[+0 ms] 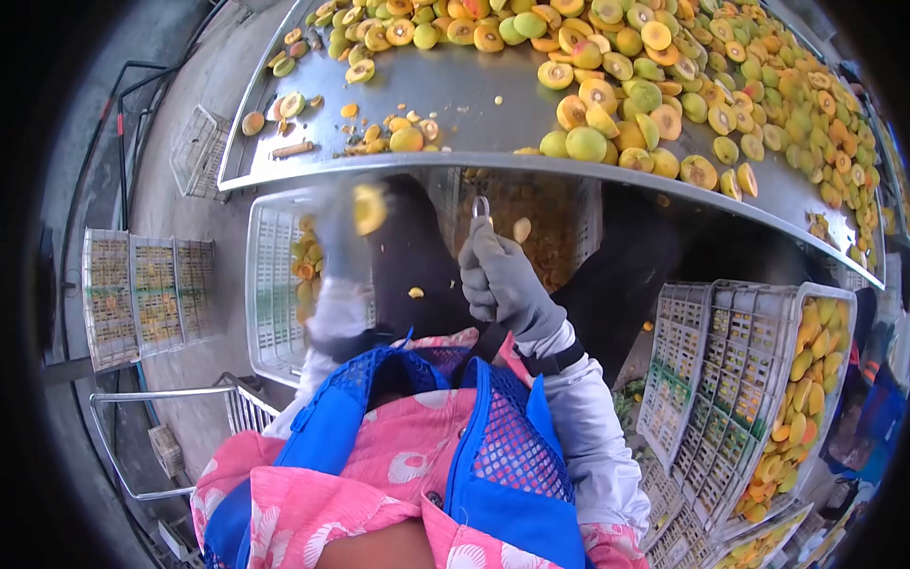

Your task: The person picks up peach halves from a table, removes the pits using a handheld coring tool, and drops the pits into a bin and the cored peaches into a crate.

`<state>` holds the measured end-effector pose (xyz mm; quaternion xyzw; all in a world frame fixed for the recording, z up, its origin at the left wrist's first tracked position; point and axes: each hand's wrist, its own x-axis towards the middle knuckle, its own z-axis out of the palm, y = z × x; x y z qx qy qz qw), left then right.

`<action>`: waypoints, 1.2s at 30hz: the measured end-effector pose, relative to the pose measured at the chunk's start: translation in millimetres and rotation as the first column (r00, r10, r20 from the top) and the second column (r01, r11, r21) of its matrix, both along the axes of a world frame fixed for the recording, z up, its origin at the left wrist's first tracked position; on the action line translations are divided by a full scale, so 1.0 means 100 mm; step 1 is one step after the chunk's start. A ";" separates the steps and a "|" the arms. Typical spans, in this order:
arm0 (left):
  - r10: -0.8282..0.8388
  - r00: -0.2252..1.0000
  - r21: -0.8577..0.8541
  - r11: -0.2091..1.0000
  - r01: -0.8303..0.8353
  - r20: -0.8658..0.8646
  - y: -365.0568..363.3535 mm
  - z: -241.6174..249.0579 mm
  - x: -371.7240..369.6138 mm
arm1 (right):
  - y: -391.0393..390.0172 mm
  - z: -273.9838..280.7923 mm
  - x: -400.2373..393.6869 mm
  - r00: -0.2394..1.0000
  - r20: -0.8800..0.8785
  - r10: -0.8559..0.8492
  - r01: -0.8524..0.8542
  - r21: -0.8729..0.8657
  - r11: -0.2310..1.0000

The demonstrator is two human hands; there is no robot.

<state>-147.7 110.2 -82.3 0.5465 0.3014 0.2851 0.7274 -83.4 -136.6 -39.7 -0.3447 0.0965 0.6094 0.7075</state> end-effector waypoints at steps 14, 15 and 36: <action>-0.219 0.821 0.755 0.323 0.571 -0.527 -0.64 0.14 2.89 | -0.41 -0.17 0.16 0.935 0.114 -0.337 0.355 -0.279 0.892; -0.228 0.818 0.753 0.321 0.575 -0.528 -0.72 0.10 3.07 | -0.42 -0.17 0.23 0.932 0.113 -0.344 0.362 -0.283 0.888; -0.712 0.702 0.317 0.663 0.679 -0.013 -0.80 0.88 1.04 | 0.26 0.54 0.18 0.662 0.730 -0.170 0.464 -0.221 0.858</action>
